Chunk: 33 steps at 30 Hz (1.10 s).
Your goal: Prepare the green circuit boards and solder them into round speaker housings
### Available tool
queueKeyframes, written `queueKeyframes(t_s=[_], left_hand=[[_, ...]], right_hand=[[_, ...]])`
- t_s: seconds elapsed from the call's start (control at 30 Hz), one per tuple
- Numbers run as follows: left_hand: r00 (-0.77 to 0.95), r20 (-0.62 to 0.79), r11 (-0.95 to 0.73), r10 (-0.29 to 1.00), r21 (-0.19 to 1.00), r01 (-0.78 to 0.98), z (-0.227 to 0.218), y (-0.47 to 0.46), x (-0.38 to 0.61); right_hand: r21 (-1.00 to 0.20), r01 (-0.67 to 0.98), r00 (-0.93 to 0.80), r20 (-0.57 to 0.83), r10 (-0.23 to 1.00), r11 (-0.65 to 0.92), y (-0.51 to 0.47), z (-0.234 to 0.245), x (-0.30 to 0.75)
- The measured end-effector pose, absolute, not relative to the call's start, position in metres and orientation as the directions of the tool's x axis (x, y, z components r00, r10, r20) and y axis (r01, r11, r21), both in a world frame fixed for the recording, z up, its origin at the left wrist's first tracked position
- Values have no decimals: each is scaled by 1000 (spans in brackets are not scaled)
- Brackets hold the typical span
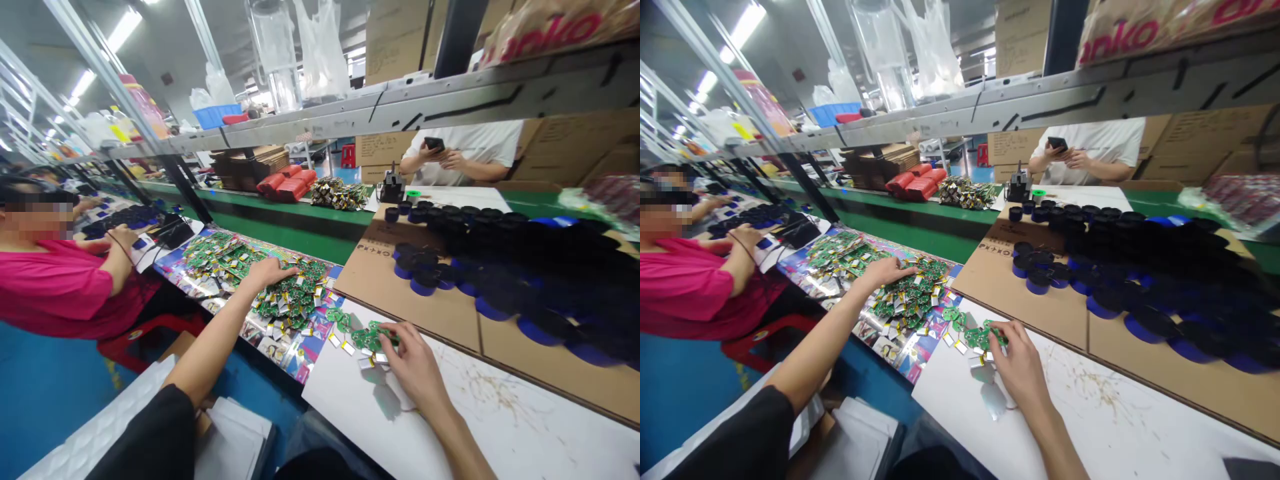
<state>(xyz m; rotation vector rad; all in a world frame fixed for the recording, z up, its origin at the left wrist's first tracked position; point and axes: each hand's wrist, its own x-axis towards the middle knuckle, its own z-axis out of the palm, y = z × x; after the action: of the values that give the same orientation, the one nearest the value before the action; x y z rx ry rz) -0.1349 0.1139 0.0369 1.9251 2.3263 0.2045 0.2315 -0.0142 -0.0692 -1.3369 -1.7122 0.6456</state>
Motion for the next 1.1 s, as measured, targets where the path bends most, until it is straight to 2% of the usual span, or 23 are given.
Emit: queueKeyframes(t_s=[0.1, 0.37, 0.6, 0.73, 0.93, 1.1], left_hand=[[-171, -89, 185, 981, 194, 963, 28, 124, -144], [-200, -92, 212, 976, 157, 964, 30, 136, -141], [-124, -147, 161, 981, 277, 947, 40, 148, -141], [-96, -170, 145, 981, 307, 941, 43, 151, -140], [-81, -150, 119, 985, 264, 957, 61, 152, -134], [-18, -24, 24, 1000, 261, 965, 96, 141, -127]], right_hand=[[-817, 481, -121, 298, 947, 319, -15, -68, 231], [-822, 471, -167, 274, 947, 321, -15, -68, 227], [-807, 486, -191, 277, 942, 336, -17, -68, 227], [-801, 485, -194, 293, 936, 351, -17, -67, 227], [-806, 484, -205, 273, 940, 340, -16, -70, 227], [-819, 480, -205, 244, 948, 314, -16, -71, 226]])
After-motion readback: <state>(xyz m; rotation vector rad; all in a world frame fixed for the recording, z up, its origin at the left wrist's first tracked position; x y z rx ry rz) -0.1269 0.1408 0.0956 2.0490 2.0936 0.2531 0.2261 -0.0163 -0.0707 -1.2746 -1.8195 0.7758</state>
